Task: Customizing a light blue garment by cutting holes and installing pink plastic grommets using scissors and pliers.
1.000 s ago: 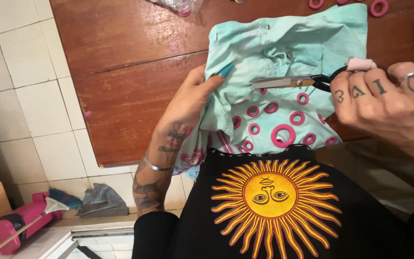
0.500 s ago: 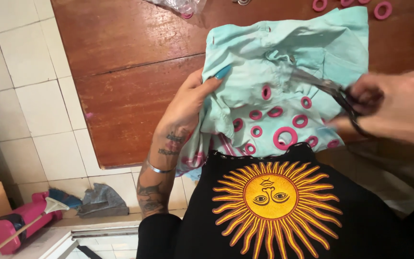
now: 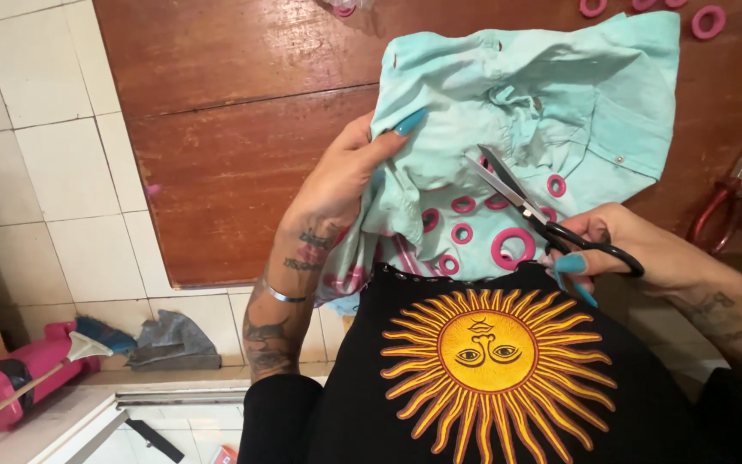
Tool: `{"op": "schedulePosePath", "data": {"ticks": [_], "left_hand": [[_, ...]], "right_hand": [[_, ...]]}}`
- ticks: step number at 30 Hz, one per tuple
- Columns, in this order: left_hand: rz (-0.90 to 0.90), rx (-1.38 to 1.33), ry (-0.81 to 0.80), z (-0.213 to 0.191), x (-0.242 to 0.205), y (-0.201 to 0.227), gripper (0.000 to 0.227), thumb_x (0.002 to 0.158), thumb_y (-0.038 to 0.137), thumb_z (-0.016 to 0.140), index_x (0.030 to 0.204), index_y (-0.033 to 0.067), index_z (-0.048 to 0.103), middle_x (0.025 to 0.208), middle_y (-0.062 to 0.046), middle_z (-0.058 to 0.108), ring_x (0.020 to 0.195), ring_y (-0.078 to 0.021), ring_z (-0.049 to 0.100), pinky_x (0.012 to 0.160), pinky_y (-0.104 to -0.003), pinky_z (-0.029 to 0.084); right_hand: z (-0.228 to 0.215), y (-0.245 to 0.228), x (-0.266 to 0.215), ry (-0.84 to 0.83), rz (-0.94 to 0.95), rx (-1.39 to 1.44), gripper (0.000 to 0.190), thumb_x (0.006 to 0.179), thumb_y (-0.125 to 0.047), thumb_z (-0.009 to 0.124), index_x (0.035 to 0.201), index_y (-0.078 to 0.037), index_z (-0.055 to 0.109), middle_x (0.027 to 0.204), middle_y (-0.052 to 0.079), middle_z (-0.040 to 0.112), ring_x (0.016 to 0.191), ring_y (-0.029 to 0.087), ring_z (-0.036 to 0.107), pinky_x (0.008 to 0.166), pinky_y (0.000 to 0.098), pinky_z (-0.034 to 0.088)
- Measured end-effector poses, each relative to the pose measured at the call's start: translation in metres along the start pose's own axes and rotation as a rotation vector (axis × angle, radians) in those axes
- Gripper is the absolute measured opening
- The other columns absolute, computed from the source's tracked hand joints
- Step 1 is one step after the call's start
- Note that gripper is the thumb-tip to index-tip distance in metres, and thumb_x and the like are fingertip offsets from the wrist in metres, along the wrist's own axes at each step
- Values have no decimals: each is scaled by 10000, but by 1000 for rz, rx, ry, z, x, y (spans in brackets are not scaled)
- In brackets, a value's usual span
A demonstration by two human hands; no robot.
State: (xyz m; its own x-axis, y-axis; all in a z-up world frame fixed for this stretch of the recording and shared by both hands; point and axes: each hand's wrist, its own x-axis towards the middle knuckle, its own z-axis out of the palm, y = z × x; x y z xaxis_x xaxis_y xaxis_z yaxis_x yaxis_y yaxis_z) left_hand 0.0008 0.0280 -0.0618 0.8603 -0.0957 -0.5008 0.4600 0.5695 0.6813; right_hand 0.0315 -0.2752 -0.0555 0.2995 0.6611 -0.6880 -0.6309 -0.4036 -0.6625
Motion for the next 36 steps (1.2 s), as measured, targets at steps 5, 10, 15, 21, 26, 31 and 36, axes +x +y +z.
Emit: {"op": "schedulePosePath", "data": {"ticks": [5,10,15,21,26,31,36], "left_hand": [[12,15,-25,0,-1,2,285,812,110,552,1081,16,553,949,-65,630,793,-127,603,697,-249,512],[24,-11,10,-2,1,-3,267,804,105,579,1057,20,569,939,-60,633,795,-118,600,714,-244,506],[32,0,-36,1,-1,0,267,809,103,561,1062,18,562,942,-57,631,801,-121,601,712,-252,508],[22,60,-52,6,-5,8,301,810,96,530,1101,19,538,967,-42,617,804,-107,585,689,-238,499],[39,77,-90,10,-10,13,290,825,123,537,1089,2,545,986,-52,614,844,-111,586,739,-241,500],[75,115,-95,5,-12,10,314,820,128,540,1113,16,531,1006,-43,606,876,-106,573,769,-235,484],[39,273,-127,11,-23,28,398,820,116,498,1213,62,475,1056,5,564,888,-66,533,759,-196,457]], "right_hand": [[10,-9,-1,0,5,51,309,611,-201,717,660,90,627,424,132,556,363,159,499,338,248,386],[8,-3,2,25,-12,18,310,612,-202,715,647,92,621,403,147,563,357,170,498,355,242,370],[13,1,6,101,3,-10,213,638,-96,718,636,101,636,399,125,554,328,131,472,332,209,355],[7,6,10,114,43,-34,191,630,-73,741,654,88,640,488,93,570,365,115,475,339,201,346],[7,-8,5,177,82,-152,170,640,-26,753,600,71,620,454,82,534,386,109,458,354,210,343],[-7,-27,0,87,137,-234,188,598,-53,767,661,69,639,552,127,638,463,161,538,417,253,406],[-36,-42,6,20,177,-420,203,542,-29,810,621,98,673,442,180,658,355,196,547,313,257,356]]}}
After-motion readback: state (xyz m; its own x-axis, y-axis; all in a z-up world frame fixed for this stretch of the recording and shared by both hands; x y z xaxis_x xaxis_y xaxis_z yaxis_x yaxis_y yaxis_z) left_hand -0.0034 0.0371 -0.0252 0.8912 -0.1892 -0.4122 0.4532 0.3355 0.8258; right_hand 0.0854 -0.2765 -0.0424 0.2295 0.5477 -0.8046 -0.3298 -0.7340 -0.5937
